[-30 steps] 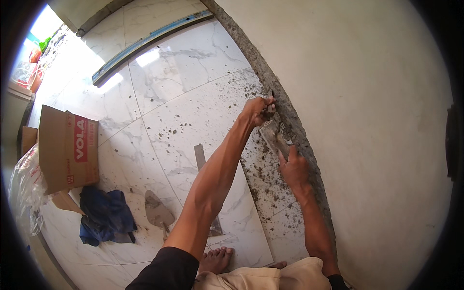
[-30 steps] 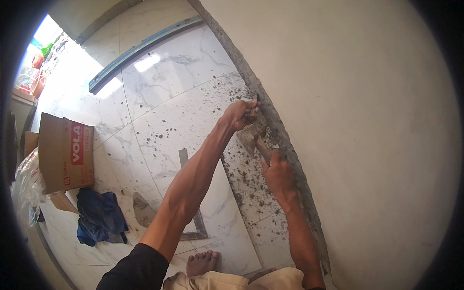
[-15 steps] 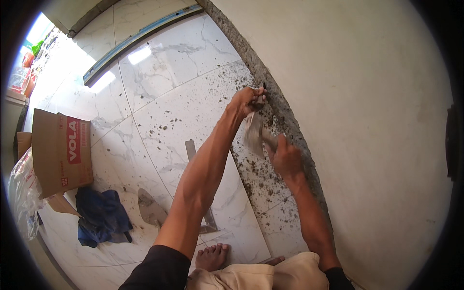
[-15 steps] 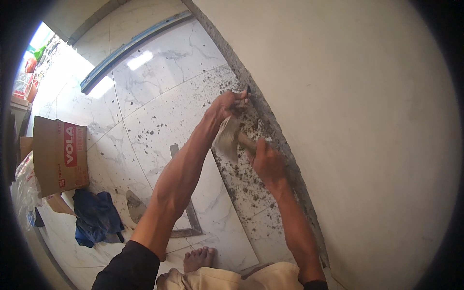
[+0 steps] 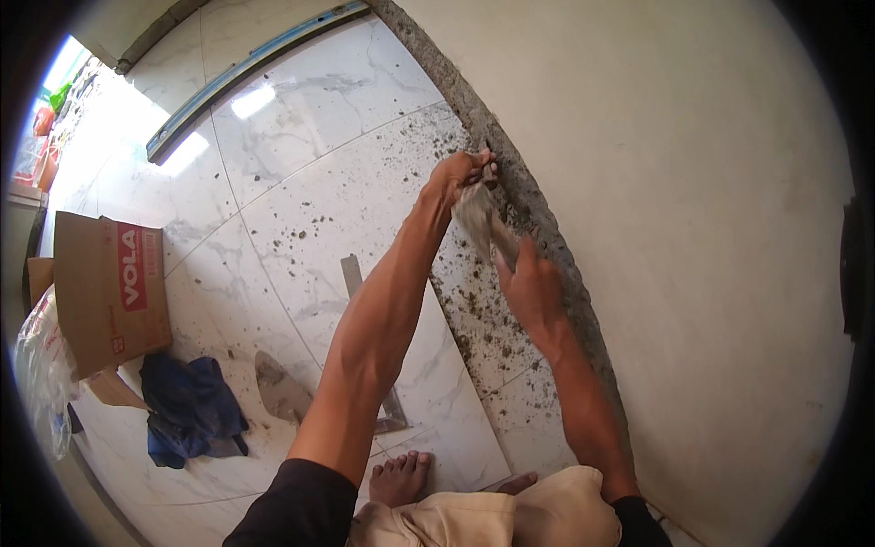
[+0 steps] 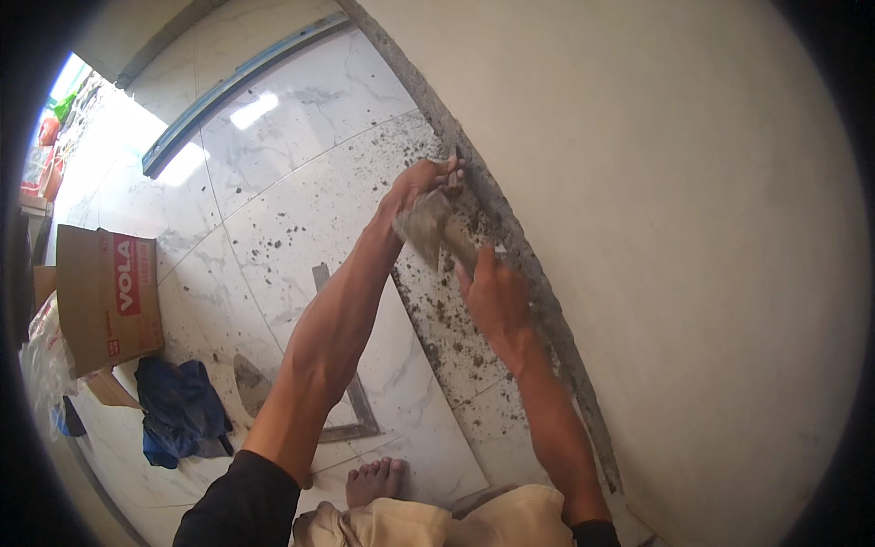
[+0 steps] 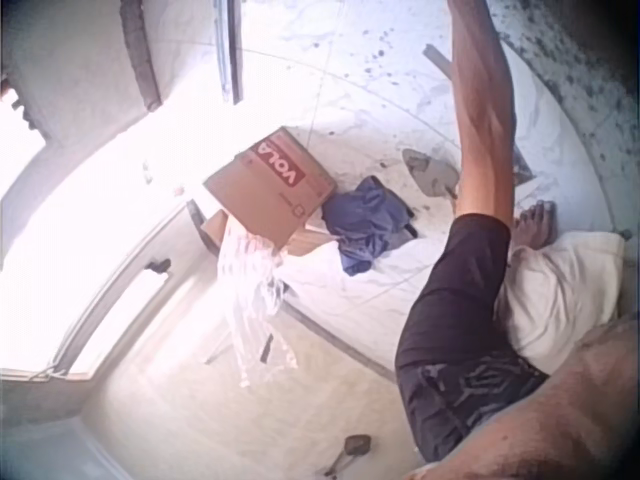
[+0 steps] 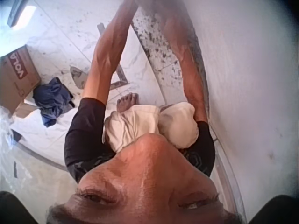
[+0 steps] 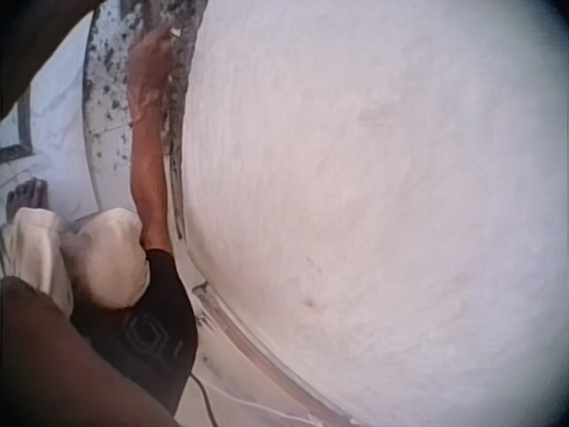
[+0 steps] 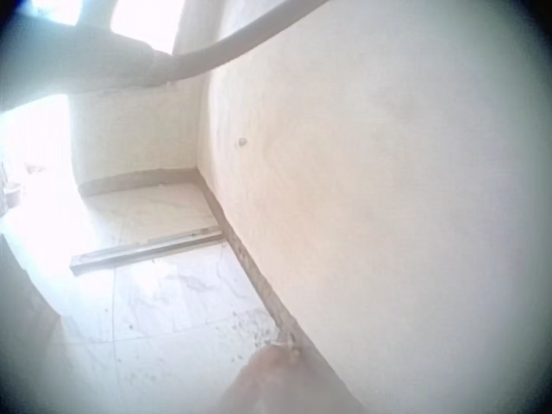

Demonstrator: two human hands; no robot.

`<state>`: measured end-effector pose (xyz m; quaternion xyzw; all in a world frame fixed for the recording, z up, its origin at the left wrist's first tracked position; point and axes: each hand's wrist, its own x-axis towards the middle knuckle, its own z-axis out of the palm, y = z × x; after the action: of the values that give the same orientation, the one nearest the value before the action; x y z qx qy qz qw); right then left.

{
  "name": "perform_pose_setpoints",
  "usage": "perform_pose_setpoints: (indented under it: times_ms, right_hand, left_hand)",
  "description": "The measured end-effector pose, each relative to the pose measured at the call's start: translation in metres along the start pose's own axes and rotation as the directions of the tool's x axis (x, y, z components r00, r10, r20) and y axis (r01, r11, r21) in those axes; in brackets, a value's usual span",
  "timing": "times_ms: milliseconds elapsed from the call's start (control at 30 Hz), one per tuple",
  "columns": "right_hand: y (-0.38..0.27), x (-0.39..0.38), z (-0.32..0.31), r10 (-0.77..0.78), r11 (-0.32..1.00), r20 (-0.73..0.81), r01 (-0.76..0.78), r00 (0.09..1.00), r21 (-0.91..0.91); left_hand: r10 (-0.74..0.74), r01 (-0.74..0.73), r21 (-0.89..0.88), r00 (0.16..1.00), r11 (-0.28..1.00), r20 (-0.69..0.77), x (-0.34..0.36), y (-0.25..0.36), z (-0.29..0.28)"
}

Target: The person is installing white marble-patterned tiles on a floor. They use a hammer to tap the tiles into place and a chisel to remove excess cement from the edges.

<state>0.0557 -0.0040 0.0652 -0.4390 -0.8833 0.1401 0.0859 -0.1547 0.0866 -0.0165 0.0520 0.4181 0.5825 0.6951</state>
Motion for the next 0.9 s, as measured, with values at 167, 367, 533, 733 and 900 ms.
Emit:
perform_pose_setpoints:
  times_ms: [167, 367, 533, 733, 900]
  right_hand:
    - [0.014, 0.017, -0.003, 0.13, 0.991, -0.013, -0.13, 0.991, -0.04]
    - [0.002, 0.002, -0.011, 0.147, 0.984, -0.04, -0.142, 0.988, 0.111]
    - [0.0, -0.015, -0.019, 0.213, 0.952, 0.075, -0.225, 0.974, 0.21]
    - [0.001, -0.017, -0.016, 0.196, 0.944, 0.028, -0.197, 0.98, 0.263]
    - [-0.007, 0.007, -0.015, 0.116, 0.965, 0.039, -0.122, 0.992, 0.232]
  left_hand:
    - [-0.079, 0.059, -0.286, 0.995, 0.956, -0.062, 0.001, 0.007, 0.013]
    - [-0.086, 0.069, -0.376, 0.996, 0.924, -0.028, -0.003, 0.016, 0.003]
    - [-0.074, 0.07, -0.099, 0.997, 0.993, -0.035, -0.026, 0.015, 0.001]
    - [-0.117, 0.112, -0.101, 0.992, 0.989, -0.038, -0.018, 0.022, 0.006]
    - [-0.154, 0.154, -0.186, 0.988, 0.97, 0.017, -0.01, 0.028, -0.009]
